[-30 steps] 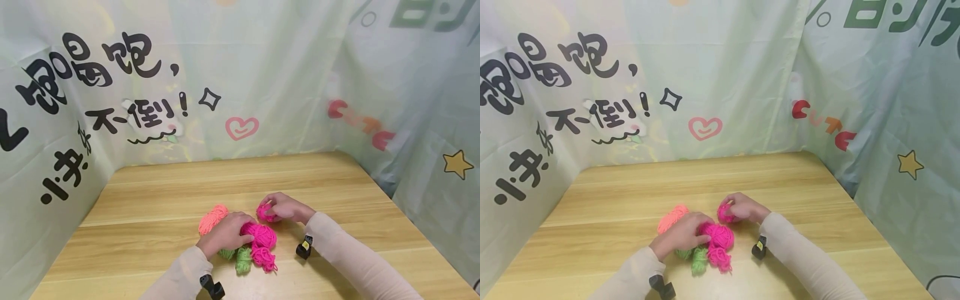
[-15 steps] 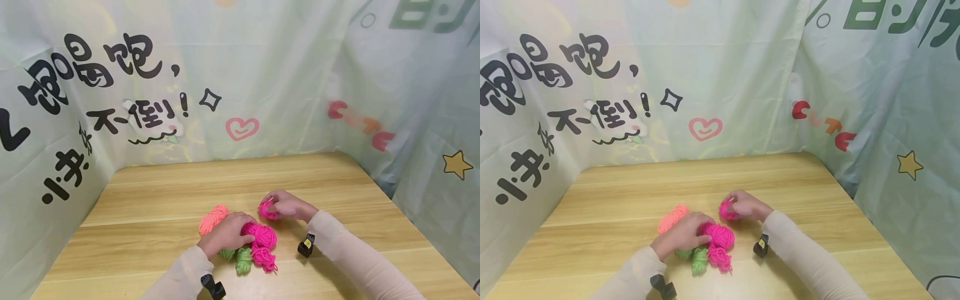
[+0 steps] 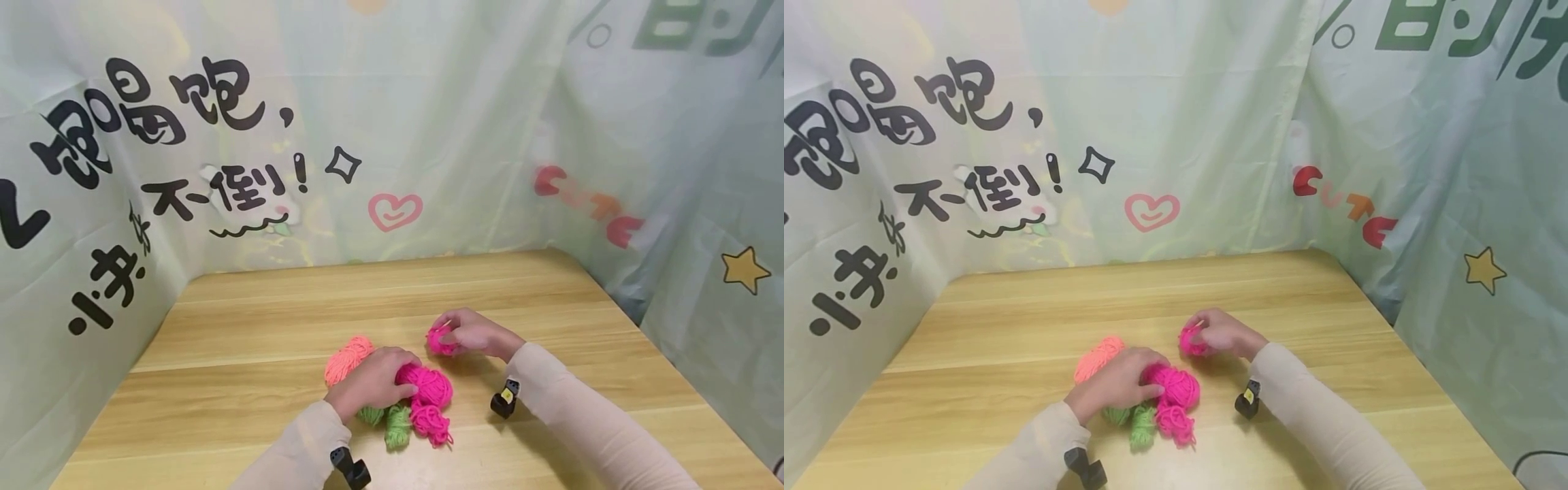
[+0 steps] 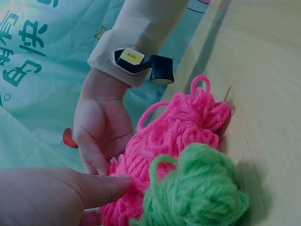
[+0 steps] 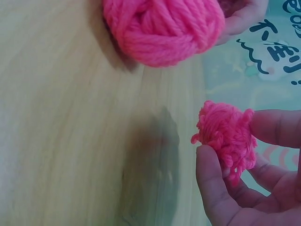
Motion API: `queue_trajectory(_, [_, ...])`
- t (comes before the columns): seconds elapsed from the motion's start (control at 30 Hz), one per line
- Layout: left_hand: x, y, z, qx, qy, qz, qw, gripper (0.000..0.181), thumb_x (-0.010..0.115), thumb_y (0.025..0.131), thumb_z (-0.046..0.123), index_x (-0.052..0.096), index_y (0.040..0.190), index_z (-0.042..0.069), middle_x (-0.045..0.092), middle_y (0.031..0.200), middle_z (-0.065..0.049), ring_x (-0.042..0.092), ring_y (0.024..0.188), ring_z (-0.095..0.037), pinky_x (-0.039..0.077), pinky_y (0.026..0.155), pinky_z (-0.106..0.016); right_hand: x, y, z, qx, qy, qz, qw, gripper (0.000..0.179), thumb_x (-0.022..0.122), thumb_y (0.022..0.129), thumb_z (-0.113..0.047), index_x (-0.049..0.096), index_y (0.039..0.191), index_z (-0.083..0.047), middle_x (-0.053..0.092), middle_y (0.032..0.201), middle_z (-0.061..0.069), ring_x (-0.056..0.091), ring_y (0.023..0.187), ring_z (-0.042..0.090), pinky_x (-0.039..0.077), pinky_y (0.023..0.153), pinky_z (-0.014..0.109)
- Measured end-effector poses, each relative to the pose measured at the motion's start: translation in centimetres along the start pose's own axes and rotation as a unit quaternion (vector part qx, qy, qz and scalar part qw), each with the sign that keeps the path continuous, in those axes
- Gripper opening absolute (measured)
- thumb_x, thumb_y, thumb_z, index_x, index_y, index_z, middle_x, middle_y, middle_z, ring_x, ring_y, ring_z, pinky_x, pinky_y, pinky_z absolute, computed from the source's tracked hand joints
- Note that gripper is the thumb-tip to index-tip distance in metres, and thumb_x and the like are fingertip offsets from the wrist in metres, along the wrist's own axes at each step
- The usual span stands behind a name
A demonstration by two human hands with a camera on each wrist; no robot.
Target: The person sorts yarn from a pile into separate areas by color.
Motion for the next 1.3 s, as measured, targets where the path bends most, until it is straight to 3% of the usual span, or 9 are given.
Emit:
queue_trajectory(0.53, [-0.1,0.6,0.3,-0.006,0.006,-0.019,0.9998,0.036,0.074,0.088,0.028,0.066,0.12,0.015,0.064,0.114,0.006,0.057,0.109,-0.013,0.047,0.093,-0.03,-1.5,-0.3,-0.3,-0.01,-0.017,0.006,0.9998,0.032,0.062,0.087,0.002,0.056,0.118,0.008,0.058,0.103,0.019,0.061,0.085,0.025,0.056,0.076,0.044])
queue_trajectory(1.07, [0.5,1.2,0.7,0.005,0.015,-0.029,0.9995,0.038,0.074,0.088,0.028,0.065,0.122,0.014,0.064,0.116,0.004,0.058,0.11,-0.013,0.046,0.093,-0.027,-2.9,-0.8,0.2,-0.008,-0.013,0.012,0.9998,0.033,0.06,0.091,-0.001,0.054,0.122,0.008,0.057,0.106,0.02,0.061,0.083,0.023,0.055,0.075,0.044])
queue_trajectory(1.3, [0.5,1.2,0.8,0.004,0.018,-0.032,0.9993,0.041,0.073,0.088,0.028,0.064,0.125,0.013,0.063,0.122,0.0,0.056,0.115,-0.018,0.045,0.096,-0.031,-3.5,-1.3,0.4,-0.026,-0.02,0.008,0.9994,0.033,0.059,0.091,-0.002,0.053,0.121,0.01,0.059,0.105,0.019,0.062,0.083,0.024,0.055,0.075,0.044])
Point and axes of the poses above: each hand's wrist, its own y-axis towards the middle knuckle, its own x-axis out of the palm, z = x × y, the point moved 3 cm from there along y, towards the middle knuckle
